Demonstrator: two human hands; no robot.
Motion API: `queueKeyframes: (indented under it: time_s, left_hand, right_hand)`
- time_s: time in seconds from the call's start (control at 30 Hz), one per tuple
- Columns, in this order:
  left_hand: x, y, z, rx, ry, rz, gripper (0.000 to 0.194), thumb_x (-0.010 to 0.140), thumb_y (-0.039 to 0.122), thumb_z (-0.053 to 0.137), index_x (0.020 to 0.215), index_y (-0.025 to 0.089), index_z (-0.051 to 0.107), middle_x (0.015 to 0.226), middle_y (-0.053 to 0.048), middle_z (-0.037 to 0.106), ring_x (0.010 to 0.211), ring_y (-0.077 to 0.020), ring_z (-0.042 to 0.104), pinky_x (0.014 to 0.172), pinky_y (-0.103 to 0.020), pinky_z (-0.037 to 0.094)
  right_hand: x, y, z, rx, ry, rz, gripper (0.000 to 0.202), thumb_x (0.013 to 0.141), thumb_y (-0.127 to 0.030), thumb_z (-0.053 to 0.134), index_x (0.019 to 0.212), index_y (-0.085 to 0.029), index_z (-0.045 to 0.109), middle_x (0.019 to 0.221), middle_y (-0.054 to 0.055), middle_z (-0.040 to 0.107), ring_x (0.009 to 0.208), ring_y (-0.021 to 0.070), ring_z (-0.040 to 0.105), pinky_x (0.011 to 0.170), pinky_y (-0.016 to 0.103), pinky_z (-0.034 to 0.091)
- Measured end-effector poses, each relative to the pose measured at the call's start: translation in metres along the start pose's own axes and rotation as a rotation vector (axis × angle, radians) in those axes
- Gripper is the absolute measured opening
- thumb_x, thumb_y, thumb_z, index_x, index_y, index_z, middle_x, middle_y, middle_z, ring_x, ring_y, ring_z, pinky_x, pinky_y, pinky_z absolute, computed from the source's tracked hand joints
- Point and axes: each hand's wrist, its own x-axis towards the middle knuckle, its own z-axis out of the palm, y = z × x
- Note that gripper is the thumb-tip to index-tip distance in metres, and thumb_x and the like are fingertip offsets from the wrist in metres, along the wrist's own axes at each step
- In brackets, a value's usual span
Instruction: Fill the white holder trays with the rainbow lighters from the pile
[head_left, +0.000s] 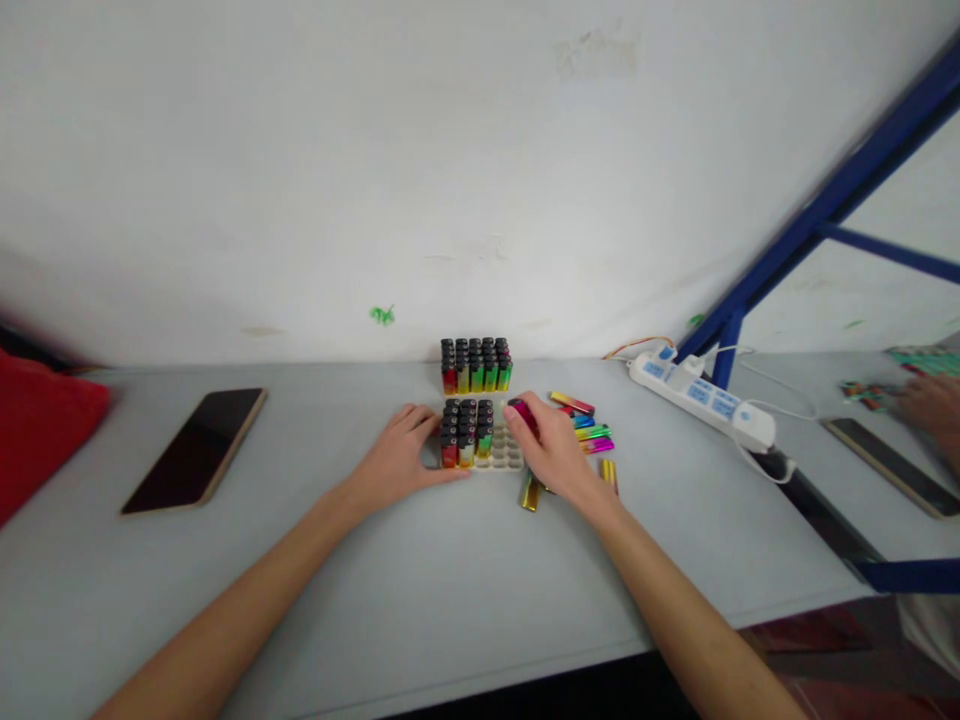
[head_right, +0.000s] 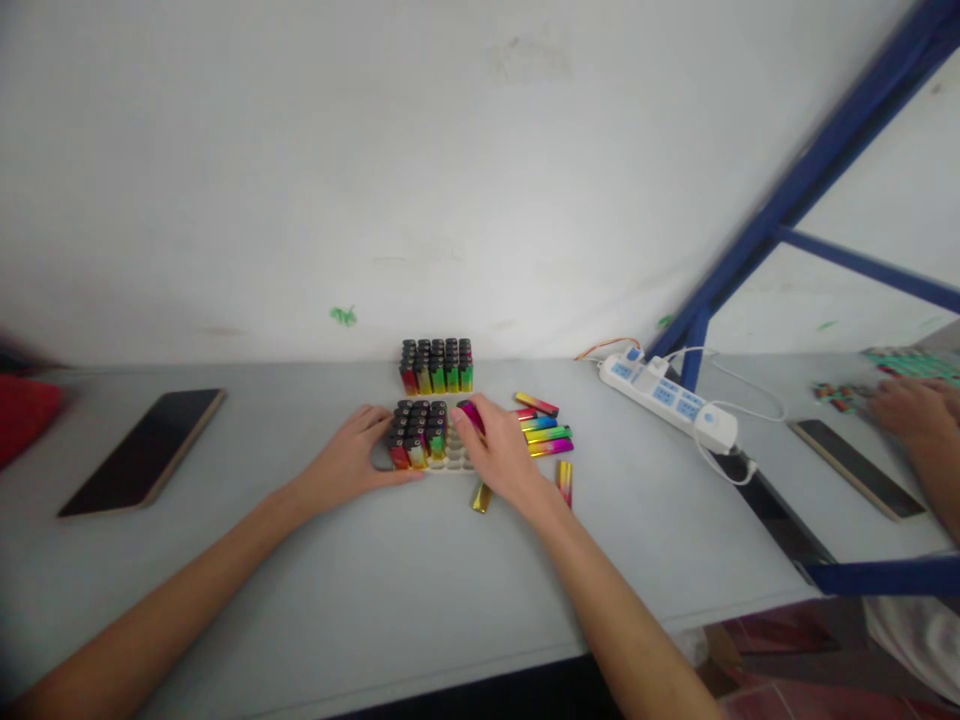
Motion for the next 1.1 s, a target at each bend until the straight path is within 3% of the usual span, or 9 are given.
queueKeyframes:
  time_s: [0.13,0.2,0.3,0.37,0.6,0.83,0.97,1.1]
  left_hand:
    - [-0.001,0.001,0.000,0.003,-0.008,-0.004,0.068,0.088,0.082,0.100,0.121,0.025,0.084,0.126,-0.012,0.083,0.122,-0.0399,0.075,0.117,-0.056,0.063]
    - [-0.002,0.001,0.000,0.007,-0.011,-0.004,0.070,0.089,0.082,0.100,0.124,0.024,0.084,0.129,-0.013,0.083,0.123,-0.0403,0.075,0.118,-0.057,0.063]
    - [-0.002,0.001,0.000,0.015,-0.015,0.000,0.071,0.090,0.082,0.099,0.125,0.023,0.083,0.130,-0.013,0.083,0.125,-0.0401,0.075,0.119,-0.057,0.063]
    - [-0.002,0.001,-0.001,0.021,-0.018,0.006,0.070,0.090,0.081,0.100,0.124,0.022,0.083,0.129,-0.013,0.083,0.125,-0.0397,0.075,0.119,-0.057,0.063]
    - [-0.003,0.001,-0.002,0.028,-0.022,0.016,0.068,0.091,0.082,0.099,0.122,0.024,0.082,0.126,-0.011,0.083,0.121,-0.0384,0.075,0.118,-0.056,0.063]
    - [-0.004,0.000,0.000,0.039,-0.013,0.024,0.068,0.091,0.082,0.098,0.121,0.023,0.082,0.124,-0.012,0.082,0.120,-0.0392,0.075,0.117,-0.057,0.063]
    - [-0.004,-0.002,0.000,0.038,-0.011,0.027,0.065,0.093,0.081,0.097,0.121,0.024,0.081,0.126,-0.012,0.083,0.121,-0.0388,0.075,0.117,-0.057,0.063]
    - [-0.004,-0.004,0.000,0.022,-0.014,0.037,0.064,0.095,0.079,0.096,0.124,0.025,0.081,0.128,-0.012,0.083,0.122,-0.0385,0.075,0.116,-0.055,0.063]
  right_hand:
    - [0.000,0.000,-0.006,-0.095,0.043,-0.175,0.052,0.128,-0.067,0.050,0.097,-0.029,0.067,0.107,0.011,0.077,0.103,0.0310,0.072,0.096,0.042,0.058]
    - [0.001,0.001,-0.009,-0.128,0.022,-0.200,0.058,0.128,-0.070,0.050,0.093,-0.028,0.068,0.101,0.010,0.077,0.097,0.0294,0.072,0.092,0.041,0.058]
    - [0.000,0.004,-0.015,-0.127,-0.111,-0.192,0.063,0.128,-0.070,0.055,0.084,-0.027,0.064,0.080,0.003,0.072,0.076,0.0229,0.066,0.076,0.035,0.051]
    - [0.000,0.006,-0.019,-0.120,-0.171,-0.198,0.061,0.128,-0.067,0.061,0.083,-0.026,0.066,0.076,0.002,0.074,0.071,0.0206,0.067,0.073,0.032,0.049]
    - [-0.003,0.005,-0.021,-0.165,-0.290,-0.291,0.035,0.122,-0.050,0.081,0.102,-0.022,0.084,0.091,0.007,0.087,0.083,0.0247,0.082,0.079,0.031,0.054]
    - [-0.006,-0.005,-0.016,-0.241,-0.340,-0.298,0.020,0.119,-0.040,0.087,0.112,-0.022,0.086,0.097,0.007,0.088,0.088,0.0262,0.084,0.080,0.031,0.053]
    - [-0.008,-0.007,-0.008,-0.285,-0.322,-0.339,0.020,0.121,-0.038,0.085,0.110,-0.020,0.082,0.098,0.008,0.087,0.087,0.0254,0.082,0.080,0.031,0.050]
    - [-0.006,-0.011,-0.004,-0.387,-0.324,-0.335,0.034,0.123,-0.046,0.081,0.101,-0.020,0.078,0.094,0.008,0.086,0.082,0.0234,0.079,0.077,0.032,0.044]
